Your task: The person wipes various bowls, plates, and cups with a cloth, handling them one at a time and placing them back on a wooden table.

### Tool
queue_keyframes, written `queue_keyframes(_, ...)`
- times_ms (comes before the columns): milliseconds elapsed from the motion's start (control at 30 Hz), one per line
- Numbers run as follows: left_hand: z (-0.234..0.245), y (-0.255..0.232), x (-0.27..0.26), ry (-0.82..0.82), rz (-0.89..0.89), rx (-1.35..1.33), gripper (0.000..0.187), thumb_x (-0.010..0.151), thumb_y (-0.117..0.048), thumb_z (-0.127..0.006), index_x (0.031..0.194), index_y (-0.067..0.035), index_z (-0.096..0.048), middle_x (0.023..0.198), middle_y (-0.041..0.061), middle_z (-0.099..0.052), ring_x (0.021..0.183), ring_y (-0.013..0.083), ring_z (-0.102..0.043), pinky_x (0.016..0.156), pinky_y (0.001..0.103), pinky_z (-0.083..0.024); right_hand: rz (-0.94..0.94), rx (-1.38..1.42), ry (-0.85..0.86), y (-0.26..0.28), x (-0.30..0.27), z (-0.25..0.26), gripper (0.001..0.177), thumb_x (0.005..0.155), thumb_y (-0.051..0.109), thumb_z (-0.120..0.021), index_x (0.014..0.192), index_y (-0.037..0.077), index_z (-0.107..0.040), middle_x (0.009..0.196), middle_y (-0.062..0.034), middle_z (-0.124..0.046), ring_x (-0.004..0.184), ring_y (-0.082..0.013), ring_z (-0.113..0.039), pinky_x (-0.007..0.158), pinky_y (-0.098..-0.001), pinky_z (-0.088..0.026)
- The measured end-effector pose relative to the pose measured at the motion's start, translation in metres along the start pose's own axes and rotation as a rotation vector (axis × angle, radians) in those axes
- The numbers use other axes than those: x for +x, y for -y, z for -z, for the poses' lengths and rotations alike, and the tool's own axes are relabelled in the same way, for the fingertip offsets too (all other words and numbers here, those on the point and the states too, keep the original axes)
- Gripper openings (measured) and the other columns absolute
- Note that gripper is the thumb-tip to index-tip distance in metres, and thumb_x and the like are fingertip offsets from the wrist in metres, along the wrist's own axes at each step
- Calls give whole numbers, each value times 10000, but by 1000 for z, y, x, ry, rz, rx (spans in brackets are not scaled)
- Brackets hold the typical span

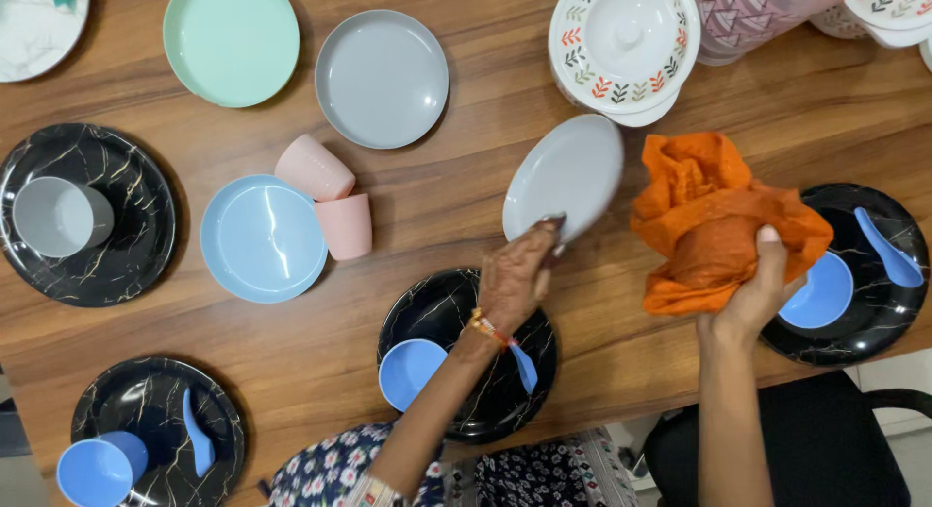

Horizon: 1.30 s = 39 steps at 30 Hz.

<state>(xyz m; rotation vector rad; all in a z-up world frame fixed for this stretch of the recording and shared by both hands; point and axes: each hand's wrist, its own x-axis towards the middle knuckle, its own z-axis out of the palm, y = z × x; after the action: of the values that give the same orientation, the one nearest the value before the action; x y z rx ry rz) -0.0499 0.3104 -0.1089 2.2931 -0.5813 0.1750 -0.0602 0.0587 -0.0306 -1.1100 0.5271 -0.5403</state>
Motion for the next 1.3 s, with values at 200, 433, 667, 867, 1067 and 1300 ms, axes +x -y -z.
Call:
queue_keyframes(200,59,-51,16,-334,817,-1158,244,1151,-231,-594,1271,-31,-520,972,82,-599,815,131,-560,689,266,-479,546,-1046,669,-37,-90,-110,499,840,331,-731,1233,28,-680,1513,-167,-526,1418,-406,-475,1215,-573,-239)
queue_keyframes(433,102,-49,-13,-363,877,-1373,298,1063,-286,-599,1229,-60,-497,1052,121,-691,890,152,-709,766,305,-595,313,-764,617,-43,-13,-169,417,1009,154,-686,1376,-34,-624,1410,-196,-650,1307,-336,-645,1124,-388,-469)
queue_keyframes(667,129,-25,7,-586,962,-1471,255,996,-197,-549,1220,-86,-498,1052,31,-722,914,145,-737,812,357,-627,461,-808,533,-47,-77,-145,392,998,73,-658,1361,-71,-625,1441,-220,-615,1323,-381,-615,1123,-440,-470)
queue_keyframes(867,162,-57,18,59,602,-135,528,882,17,-577,1406,-50,-567,990,178,-678,878,367,-666,743,471,-528,796,-809,872,-7,-89,-167,392,906,119,-772,1278,36,-684,1386,-144,-661,1246,-349,-682,1064,-412,-526)
queue_keyframes(1067,203,-72,40,6,364,-174,239,912,-9,-591,1137,-81,-623,1104,115,-690,1045,321,-577,930,419,-448,657,-744,1227,3,-25,-154,482,902,314,-832,1170,-25,-620,1047,-164,-657,1004,-326,-659,934,-471,-550)
queue_keyframes(1300,179,-44,13,-339,643,-1233,165,1088,-177,-552,1203,-64,-590,1205,18,-653,1197,171,-566,1090,325,-437,-167,-386,744,-38,5,-96,378,891,271,-786,1163,33,-678,1079,-93,-729,980,-236,-711,881,-422,-562)
